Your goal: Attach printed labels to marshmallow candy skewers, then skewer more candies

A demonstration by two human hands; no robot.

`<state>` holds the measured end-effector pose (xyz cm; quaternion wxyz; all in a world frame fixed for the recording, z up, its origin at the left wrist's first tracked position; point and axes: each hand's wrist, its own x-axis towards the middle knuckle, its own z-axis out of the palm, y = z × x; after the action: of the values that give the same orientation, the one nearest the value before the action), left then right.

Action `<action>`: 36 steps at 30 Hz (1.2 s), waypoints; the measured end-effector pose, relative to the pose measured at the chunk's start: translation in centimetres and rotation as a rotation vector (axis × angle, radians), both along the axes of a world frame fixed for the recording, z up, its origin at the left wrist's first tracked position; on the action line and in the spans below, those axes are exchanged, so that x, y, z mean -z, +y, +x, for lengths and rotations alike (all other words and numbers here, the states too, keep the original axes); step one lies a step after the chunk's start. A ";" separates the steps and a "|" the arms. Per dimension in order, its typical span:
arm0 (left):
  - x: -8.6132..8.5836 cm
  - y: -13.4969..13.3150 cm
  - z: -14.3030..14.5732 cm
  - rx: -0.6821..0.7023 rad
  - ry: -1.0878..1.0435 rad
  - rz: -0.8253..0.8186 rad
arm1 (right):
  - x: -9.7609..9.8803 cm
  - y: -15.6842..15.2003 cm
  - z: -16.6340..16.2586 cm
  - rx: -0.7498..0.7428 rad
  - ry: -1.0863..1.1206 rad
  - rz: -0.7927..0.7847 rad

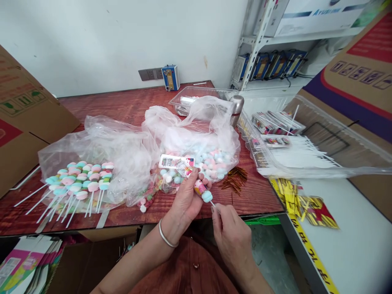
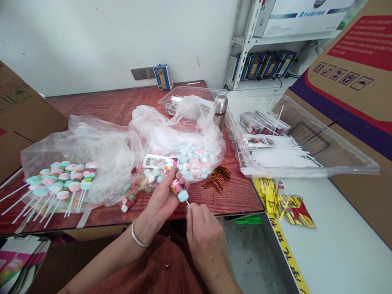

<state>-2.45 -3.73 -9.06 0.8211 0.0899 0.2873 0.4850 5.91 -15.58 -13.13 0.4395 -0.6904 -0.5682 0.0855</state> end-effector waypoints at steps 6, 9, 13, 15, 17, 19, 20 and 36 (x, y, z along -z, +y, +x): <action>0.3 -1.5 0.8 0.055 -0.011 0.044 | -0.7 -0.4 -0.4 -0.128 0.512 -0.172; 0.7 -1.9 0.9 0.110 -0.045 0.047 | -1.7 -0.3 -0.9 -0.167 1.187 -0.324; 0.7 -1.7 0.6 0.148 -0.060 0.012 | -2.6 -0.3 -0.8 -0.240 1.615 -0.378; 0.4 -1.5 0.5 0.156 -0.063 -0.004 | -2.6 -0.2 -0.7 -0.285 1.667 -0.379; 0.2 -1.5 0.4 0.162 -0.055 -0.016 | -2.3 -0.2 -0.6 -0.283 1.631 -0.382; 0.2 -1.7 0.6 0.168 -0.027 -0.012 | -1.7 0.0 -0.6 -0.238 1.442 -0.354; 0.3 -2.0 0.8 0.164 -0.006 -0.004 | -1.4 0.1 -0.7 -0.201 1.262 -0.320; 0.0 1.3 -0.3 -0.041 -0.008 -0.018 | 0.3 -0.2 0.2 -0.080 -0.307 0.077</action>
<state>-2.77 -2.43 -9.05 0.8129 0.0746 0.2900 0.4996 6.13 -15.73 -13.47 0.3699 -0.6549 -0.6585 -0.0253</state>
